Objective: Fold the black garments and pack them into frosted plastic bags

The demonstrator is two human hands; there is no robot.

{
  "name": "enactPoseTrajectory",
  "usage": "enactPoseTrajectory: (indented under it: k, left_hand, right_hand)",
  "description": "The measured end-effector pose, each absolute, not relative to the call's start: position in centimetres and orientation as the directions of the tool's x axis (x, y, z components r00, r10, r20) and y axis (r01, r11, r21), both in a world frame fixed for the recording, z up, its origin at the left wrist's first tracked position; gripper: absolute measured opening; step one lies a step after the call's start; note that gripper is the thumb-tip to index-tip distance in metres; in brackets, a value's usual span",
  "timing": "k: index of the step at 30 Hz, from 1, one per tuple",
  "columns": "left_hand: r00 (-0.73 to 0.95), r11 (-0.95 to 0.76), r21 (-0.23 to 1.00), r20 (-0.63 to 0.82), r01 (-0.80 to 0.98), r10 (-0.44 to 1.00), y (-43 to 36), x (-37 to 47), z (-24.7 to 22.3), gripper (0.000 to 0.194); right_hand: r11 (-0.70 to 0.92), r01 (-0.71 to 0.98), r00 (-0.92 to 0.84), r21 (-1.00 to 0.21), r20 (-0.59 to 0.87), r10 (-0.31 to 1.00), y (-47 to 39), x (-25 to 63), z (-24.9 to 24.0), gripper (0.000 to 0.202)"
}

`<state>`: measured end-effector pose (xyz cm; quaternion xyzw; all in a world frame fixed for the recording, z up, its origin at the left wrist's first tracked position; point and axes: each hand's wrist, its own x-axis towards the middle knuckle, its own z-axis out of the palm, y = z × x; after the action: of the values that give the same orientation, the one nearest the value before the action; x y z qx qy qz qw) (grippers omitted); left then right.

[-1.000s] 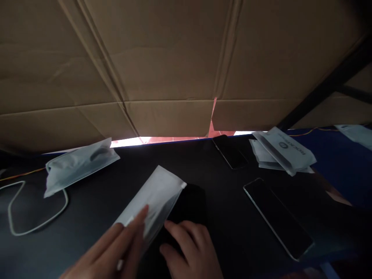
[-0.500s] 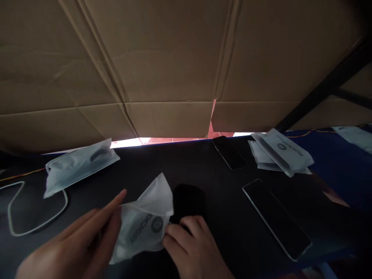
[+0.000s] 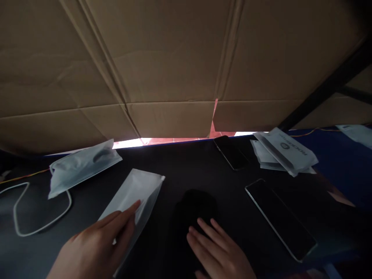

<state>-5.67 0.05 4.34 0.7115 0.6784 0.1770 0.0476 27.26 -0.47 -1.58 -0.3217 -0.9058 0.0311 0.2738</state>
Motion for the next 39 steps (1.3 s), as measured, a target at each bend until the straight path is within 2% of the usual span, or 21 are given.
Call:
enactPoseTrajectory:
  k: [4, 6, 8, 11, 15, 19, 21, 26, 30, 32, 34, 35, 37, 39]
  left_hand:
    - [0.184, -0.232, 0.273, 0.192, 0.934, 0.964, 0.4, -3.2, 4.1, 0.038]
    - [0.239, -0.299, 0.283, 0.226, 0.911, 0.944, 0.5, -1.8, 4.1, 0.037]
    - [0.281, -0.361, 0.3, 0.279, 0.883, 0.918, 0.6, -0.6, 4.1, 0.035]
    - [0.246, -0.366, 0.401, 0.32, 0.84, 0.915, 0.6, 0.7, 4.3, 0.035]
    - [0.191, -0.295, 0.593, 0.233, 0.749, 0.954, 0.5, 2.1, 4.7, 0.035]
    - [0.221, -0.287, 0.637, 0.183, 0.715, 0.958, 0.3, 3.4, 4.0, 0.033]
    - [0.245, -0.306, 0.634, 0.184, 0.71, 0.952, 0.2, 3.8, 3.5, 0.033]
    - [0.261, -0.366, 0.564, 0.261, 0.74, 0.929, 0.4, 2.3, 3.1, 0.036]
    - [0.342, -0.426, 0.346, 0.279, 0.836, 0.897, 0.8, -0.2, 2.1, 0.052]
    - [0.388, -0.448, 0.253, 0.254, 0.857, 0.886, 0.6, -0.7, 1.1, 0.062]
    - [0.407, -0.453, 0.203, 0.23, 0.868, 0.884, 0.2, -0.6, 0.2, 0.067]
    - [0.415, -0.458, 0.184, 0.227, 0.87, 0.881, -0.1, -0.4, -0.1, 0.068]
    - [0.444, -0.484, 0.147, 0.237, 0.863, 0.864, -0.4, 0.2, -0.2, 0.069]
    - [0.481, -0.514, 0.126, 0.224, 0.849, 0.848, -0.6, 0.6, 0.1, 0.068]
  right_hand:
    - [0.666, 0.624, -0.422, -0.409, 0.541, 0.727, -1.2, 26.4, -2.2, 0.074]
    - [0.606, 0.65, -0.299, -0.459, 0.579, 0.759, -1.4, 25.7, -2.0, 0.076]
    - [0.583, 0.67, -0.243, -0.46, 0.606, 0.758, -1.4, 24.8, -1.5, 0.07]
    - [0.603, 0.702, -0.301, -0.379, 0.61, 0.733, -1.3, 23.9, -0.3, 0.052]
    - [0.543, 0.769, -0.289, -0.337, 0.574, 0.766, -0.9, 23.2, 0.8, 0.038]
    - [0.616, 0.71, -0.362, -0.341, 0.575, 0.734, -0.7, 22.0, 0.1, 0.016]
    - [0.696, 0.632, -0.421, -0.341, 0.602, 0.678, -0.4, 21.6, -0.4, 0.025]
    - [0.784, 0.51, -0.534, -0.353, 0.584, 0.611, 0.6, 22.9, 0.0, 0.041]
    - [0.831, 0.518, -0.607, -0.203, 0.596, 0.525, 0.5, 25.3, 0.2, 0.033]
    - [0.776, 0.609, -0.564, -0.166, 0.597, 0.57, 0.1, 26.1, -0.3, 0.036]
    - [0.714, 0.677, -0.501, -0.176, 0.601, 0.623, -0.1, 26.3, -1.1, 0.052]
    - [0.709, 0.681, -0.5, -0.181, 0.593, 0.631, -0.1, 26.0, -1.4, 0.052]
    - [0.749, 0.635, -0.523, -0.191, 0.607, 0.598, -0.1, 25.1, -2.1, 0.038]
    - [0.785, 0.571, -0.507, -0.239, 0.649, 0.567, 0.0, 23.9, -2.4, 0.039]
